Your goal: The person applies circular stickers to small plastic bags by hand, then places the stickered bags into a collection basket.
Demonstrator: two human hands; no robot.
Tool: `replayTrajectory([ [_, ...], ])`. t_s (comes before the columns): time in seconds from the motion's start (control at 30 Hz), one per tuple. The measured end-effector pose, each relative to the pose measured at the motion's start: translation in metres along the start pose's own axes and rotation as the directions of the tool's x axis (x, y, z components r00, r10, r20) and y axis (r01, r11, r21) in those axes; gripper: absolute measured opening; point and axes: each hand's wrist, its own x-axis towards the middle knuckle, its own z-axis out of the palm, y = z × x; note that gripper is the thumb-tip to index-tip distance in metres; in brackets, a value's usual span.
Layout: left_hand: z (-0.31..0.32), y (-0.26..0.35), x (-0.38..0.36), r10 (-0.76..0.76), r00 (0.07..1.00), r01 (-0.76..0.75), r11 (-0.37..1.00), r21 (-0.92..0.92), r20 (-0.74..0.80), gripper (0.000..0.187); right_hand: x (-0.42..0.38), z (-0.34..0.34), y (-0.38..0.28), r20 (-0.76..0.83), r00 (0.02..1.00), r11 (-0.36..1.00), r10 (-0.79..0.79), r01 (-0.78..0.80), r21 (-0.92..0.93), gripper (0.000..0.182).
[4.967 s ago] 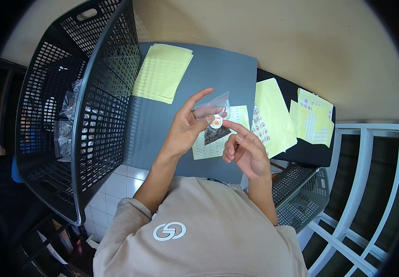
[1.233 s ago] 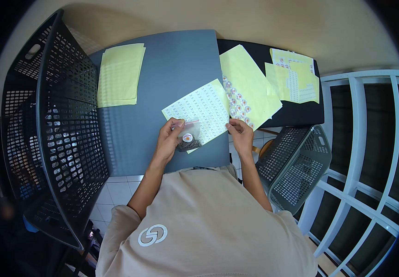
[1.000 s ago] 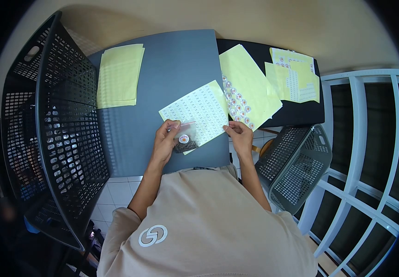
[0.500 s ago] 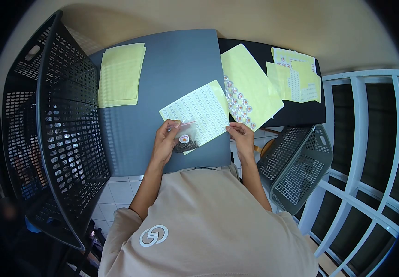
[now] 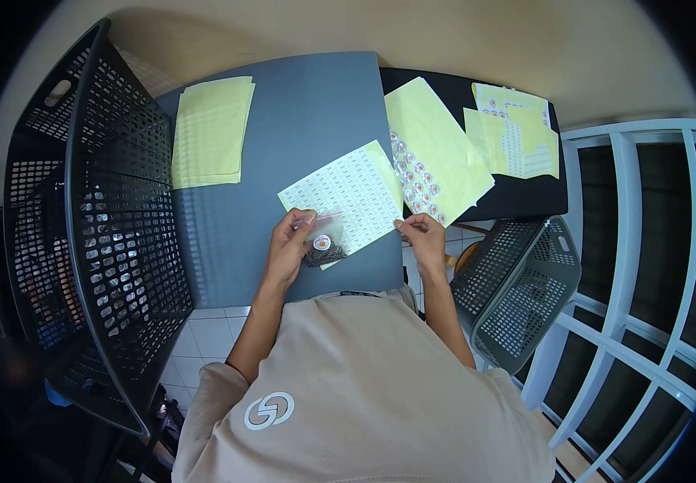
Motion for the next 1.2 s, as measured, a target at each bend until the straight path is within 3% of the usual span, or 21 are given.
replayTrajectory([
  [0.23, 0.000, -0.001, 0.001, -0.022, 0.999, 0.023, 0.999, 0.041, -0.030, 0.011, 0.001, 0.000, 0.002, 0.010, 0.997, 0.994, -0.079, 0.079, -0.078, 0.013],
  [0.3, 0.002, 0.001, -0.001, 0.006, 1.000, -0.005, 1.000, 0.006, -0.028, 0.011, 0.001, 0.001, 0.004, 0.012, 0.972, 0.942, -0.235, 0.231, -0.242, 0.013],
  [0.33, 0.001, 0.001, 0.000, 0.008, 1.000, -0.007, 1.000, 0.006, -0.031, 0.011, -0.001, -0.001, 0.003, 0.015, 0.972, 0.942, -0.236, 0.232, -0.242, 0.013],
  [0.4, -0.003, 0.004, 0.001, 0.033, 0.998, -0.029, 0.998, 0.061, -0.055, 0.011, -0.008, 0.000, -0.009, 0.059, 0.997, 0.999, -0.040, 0.039, 0.018, 0.012],
  [0.43, -0.005, 0.008, 0.001, 0.033, 0.998, -0.030, 0.998, 0.062, -0.057, 0.011, -0.008, -0.002, -0.009, 0.061, 0.997, 0.999, -0.039, 0.038, 0.019, 0.012],
  [0.5, -0.010, 0.021, 0.001, 0.015, 0.989, 0.005, 0.990, 0.139, -0.144, 0.013, -0.007, -0.010, -0.012, 0.038, 0.999, 0.967, 0.021, -0.030, 0.253, 0.012],
  [0.67, -0.025, 0.044, 0.000, 0.074, 0.987, -0.058, 0.992, 0.112, -0.139, 0.013, -0.011, -0.012, -0.038, 0.066, 0.998, 0.960, -0.020, 0.001, 0.279, 0.010],
  [0.87, 0.022, 0.075, -0.004, 0.109, 0.993, -0.111, 0.993, -0.033, -0.052, 0.024, -0.041, 0.027, -0.099, 0.369, 0.912, 0.925, -0.182, 0.031, 0.378, 0.008],
  [1.0, 0.052, 0.086, -0.008, 0.195, 0.981, -0.194, 0.981, -0.016, 0.011, 0.028, -0.066, 0.060, -0.137, 0.525, 0.817, 0.953, -0.240, 0.094, 0.289, 0.008],
  [1.2, 0.078, 0.098, -0.017, 0.210, 0.975, -0.212, 0.977, 0.013, 0.076, 0.039, -0.069, 0.094, -0.151, 0.573, 0.768, 0.955, -0.288, 0.182, 0.236, 0.008],
])
